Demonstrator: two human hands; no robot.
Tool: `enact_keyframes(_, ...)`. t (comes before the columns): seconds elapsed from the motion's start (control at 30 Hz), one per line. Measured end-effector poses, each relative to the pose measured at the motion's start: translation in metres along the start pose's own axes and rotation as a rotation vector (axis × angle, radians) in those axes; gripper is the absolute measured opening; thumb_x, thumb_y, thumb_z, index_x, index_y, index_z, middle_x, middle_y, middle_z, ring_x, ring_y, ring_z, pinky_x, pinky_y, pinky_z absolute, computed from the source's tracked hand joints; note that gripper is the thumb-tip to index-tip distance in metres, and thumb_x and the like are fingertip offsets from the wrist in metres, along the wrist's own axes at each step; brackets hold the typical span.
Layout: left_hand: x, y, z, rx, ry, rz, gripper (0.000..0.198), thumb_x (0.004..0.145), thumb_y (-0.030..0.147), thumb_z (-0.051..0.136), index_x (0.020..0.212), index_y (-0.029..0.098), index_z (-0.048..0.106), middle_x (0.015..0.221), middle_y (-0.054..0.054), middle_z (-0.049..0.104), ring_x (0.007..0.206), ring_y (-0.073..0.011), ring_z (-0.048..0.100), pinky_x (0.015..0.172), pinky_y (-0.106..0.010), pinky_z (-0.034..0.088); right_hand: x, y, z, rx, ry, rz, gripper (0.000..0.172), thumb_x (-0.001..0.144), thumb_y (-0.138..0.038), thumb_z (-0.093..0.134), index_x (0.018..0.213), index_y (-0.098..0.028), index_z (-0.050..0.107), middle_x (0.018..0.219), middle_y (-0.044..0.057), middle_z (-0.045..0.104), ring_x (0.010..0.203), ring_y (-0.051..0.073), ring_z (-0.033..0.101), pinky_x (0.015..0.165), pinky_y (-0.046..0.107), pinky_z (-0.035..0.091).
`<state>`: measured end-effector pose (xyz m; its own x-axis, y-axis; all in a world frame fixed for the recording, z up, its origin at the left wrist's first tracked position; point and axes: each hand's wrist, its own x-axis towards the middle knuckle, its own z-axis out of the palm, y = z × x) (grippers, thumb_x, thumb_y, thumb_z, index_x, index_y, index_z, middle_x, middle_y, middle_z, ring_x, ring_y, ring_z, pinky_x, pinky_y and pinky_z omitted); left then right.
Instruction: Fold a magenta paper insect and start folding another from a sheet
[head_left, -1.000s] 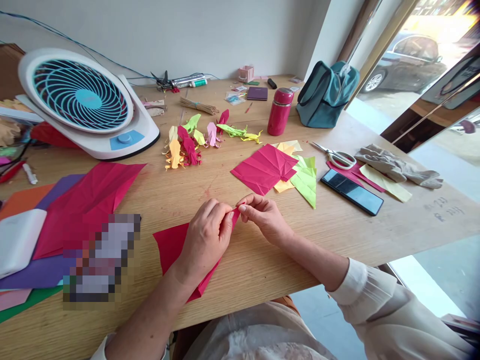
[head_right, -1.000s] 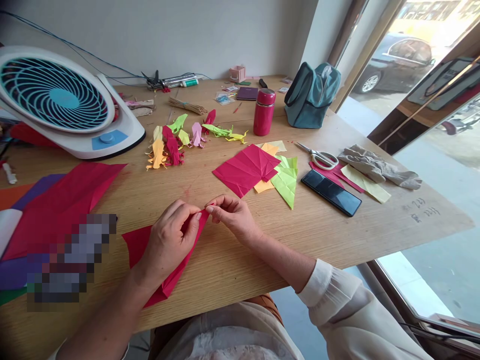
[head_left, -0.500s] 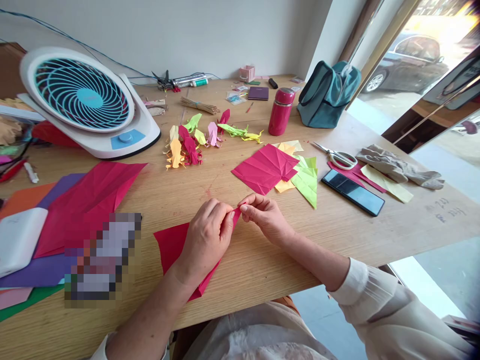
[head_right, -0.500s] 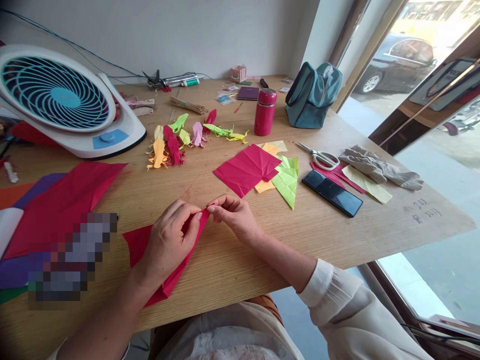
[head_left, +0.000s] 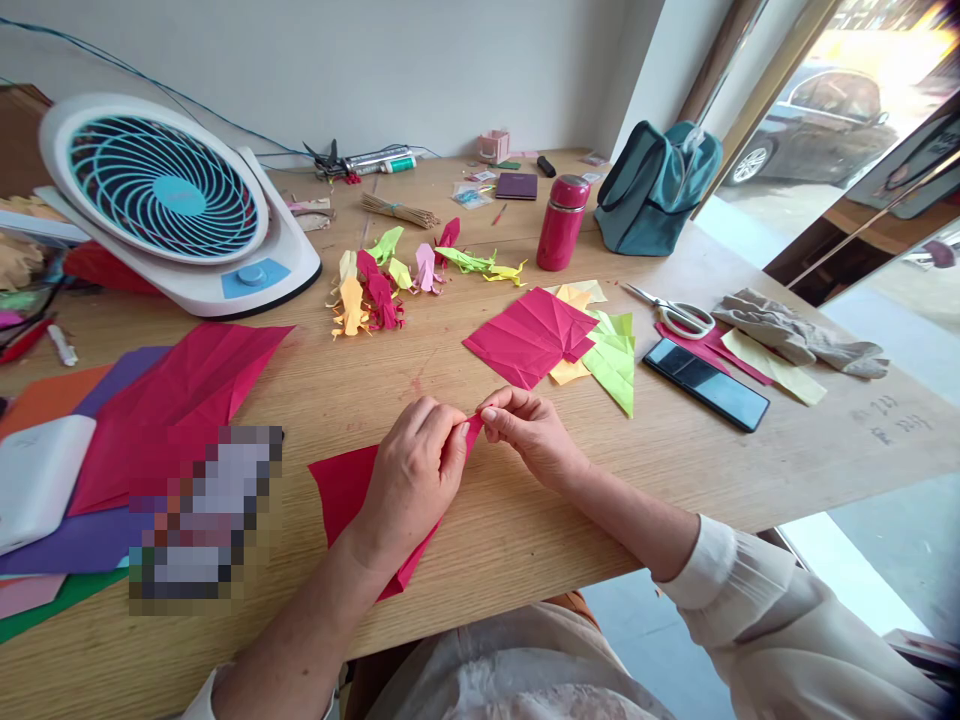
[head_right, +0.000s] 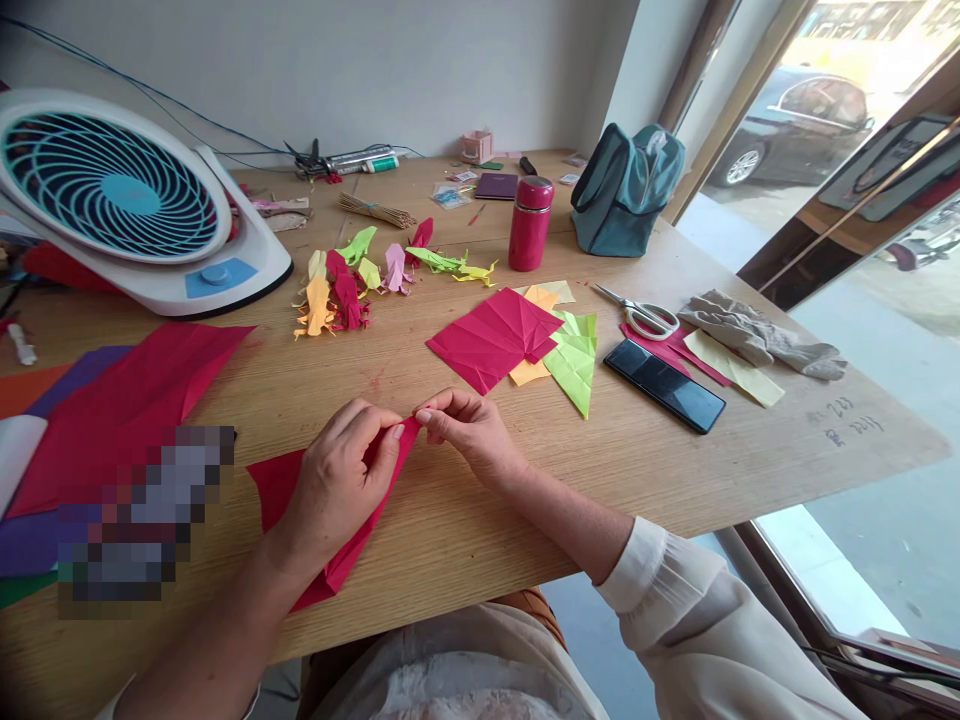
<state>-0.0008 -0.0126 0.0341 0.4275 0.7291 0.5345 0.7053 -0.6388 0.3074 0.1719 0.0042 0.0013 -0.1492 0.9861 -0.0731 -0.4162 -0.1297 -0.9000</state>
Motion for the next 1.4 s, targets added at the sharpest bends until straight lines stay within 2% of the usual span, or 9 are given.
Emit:
enact_keyframes(0.23,-0.0004,-0.0003,-0.0003,-0.004,-0.005,-0.007,0.014,0.100,0.014,0.048,0.090,0.022,0.054,0.085,-0.003,0.060,0.084,-0.0200,0.059,0.077,-0.031,0.048,-0.0001,-0.0001,0.0000,-0.012,0.010,-0.006,0.040,0.061,-0.051,0.093,0.071,-0.021,0.070,0.057,-0.005,0.064,0.056,0.010,0.052,0.060,0.026,0.042)
enact_keyframes(0.63,0.0002,-0.0003,0.0000,-0.007,-0.005,-0.001,0.015,0.100,0.012,0.048,0.089,0.021,0.054,0.085,-0.003,0.060,0.084,-0.0199,0.059,0.077,-0.031,0.048,-0.0006,0.0017,-0.0021,-0.011,-0.032,-0.042,0.033,0.069,-0.046,0.091,0.073,-0.021,0.070,0.060,-0.004,0.062,0.059,0.010,0.051,0.062,0.026,0.041)
enact_keyframes(1.27,0.0022,0.0009,0.0013,-0.050,-0.036,-0.052,0.018,0.099,0.011,0.047,0.085,0.021,0.053,0.083,-0.002,0.060,0.081,-0.0188,0.058,0.074,-0.031,0.046,0.0001,0.0009,0.0000,-0.109,0.021,-0.062,0.041,0.068,-0.055,0.089,0.069,-0.020,0.068,0.060,-0.003,0.059,0.058,0.010,0.048,0.059,0.027,0.039)
enact_keyframes(1.4,0.0028,0.0019,0.0024,-0.066,-0.038,-0.061,0.017,0.101,0.017,0.050,0.084,0.021,0.054,0.082,-0.002,0.061,0.078,-0.0180,0.058,0.071,-0.030,0.045,-0.0006,0.0004,0.0005,-0.138,0.022,-0.095,0.042,0.066,-0.056,0.089,0.069,-0.021,0.068,0.062,-0.003,0.060,0.060,0.011,0.049,0.060,0.027,0.042)
